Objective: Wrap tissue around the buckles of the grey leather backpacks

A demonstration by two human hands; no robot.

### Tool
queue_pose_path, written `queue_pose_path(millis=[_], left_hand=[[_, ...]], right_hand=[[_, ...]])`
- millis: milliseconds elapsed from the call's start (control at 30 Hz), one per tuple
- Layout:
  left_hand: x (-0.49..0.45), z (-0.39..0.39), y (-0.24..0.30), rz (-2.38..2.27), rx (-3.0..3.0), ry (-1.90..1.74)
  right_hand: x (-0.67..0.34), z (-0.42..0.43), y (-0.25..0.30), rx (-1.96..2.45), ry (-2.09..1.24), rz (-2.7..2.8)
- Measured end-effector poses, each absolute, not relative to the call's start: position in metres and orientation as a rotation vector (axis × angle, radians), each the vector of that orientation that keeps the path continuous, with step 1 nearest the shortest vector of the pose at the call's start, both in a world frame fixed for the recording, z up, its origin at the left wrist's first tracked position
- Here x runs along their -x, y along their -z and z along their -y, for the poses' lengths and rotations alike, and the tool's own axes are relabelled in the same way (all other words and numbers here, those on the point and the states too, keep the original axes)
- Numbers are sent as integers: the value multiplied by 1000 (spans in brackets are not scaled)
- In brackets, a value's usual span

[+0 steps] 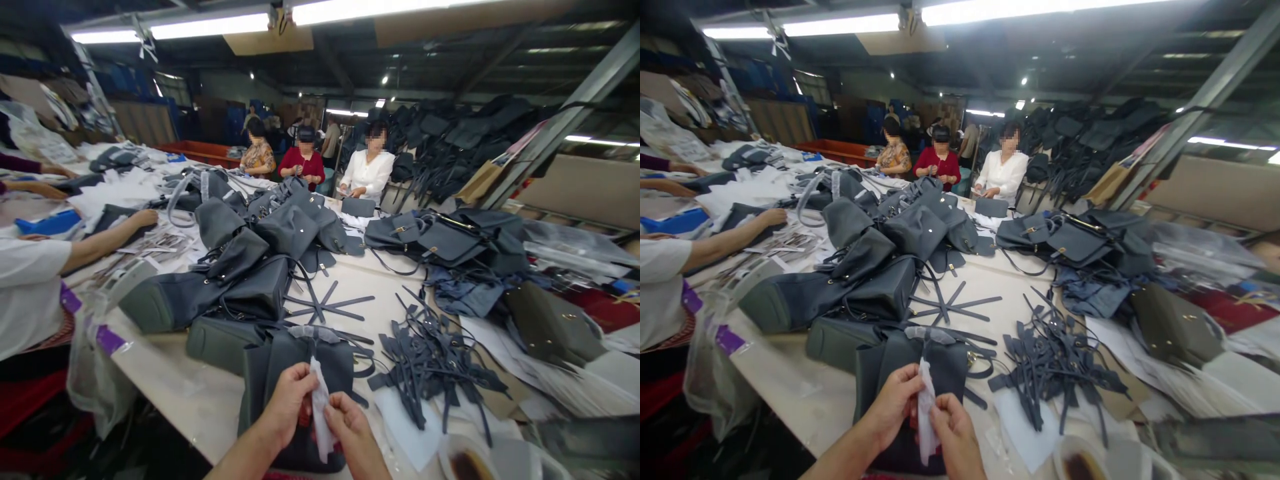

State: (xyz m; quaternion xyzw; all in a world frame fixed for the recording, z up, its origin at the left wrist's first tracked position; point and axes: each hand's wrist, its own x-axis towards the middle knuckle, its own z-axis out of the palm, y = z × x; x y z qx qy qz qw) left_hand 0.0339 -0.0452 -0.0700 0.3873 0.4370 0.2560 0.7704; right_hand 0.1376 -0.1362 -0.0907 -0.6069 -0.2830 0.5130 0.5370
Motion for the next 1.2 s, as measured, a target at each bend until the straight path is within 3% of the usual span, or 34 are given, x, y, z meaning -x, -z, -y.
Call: queue_pose_path(millis=[133,200,400,700,867,1200], left_hand=[[-38,47,74,-1016,-896,-675],[-41,48,74,-1025,-939,-731],[-40,52,67,-1015,-1049,-852],[-25,53,73,-947,-1068,-832],[-22,50,77,-986,-779,-817],[-22,56,63,-887,-294,-599]], right_hand=[[-140,144,85,1642,-605,1041],[-141,142,78,1552,-546,1281],[-143,125,76,1605,-603,1119],[-139,101,53,1472,-1121,759],[-133,86,50,1325,-1266,463],[-124,74,69,1023,-1361,375]])
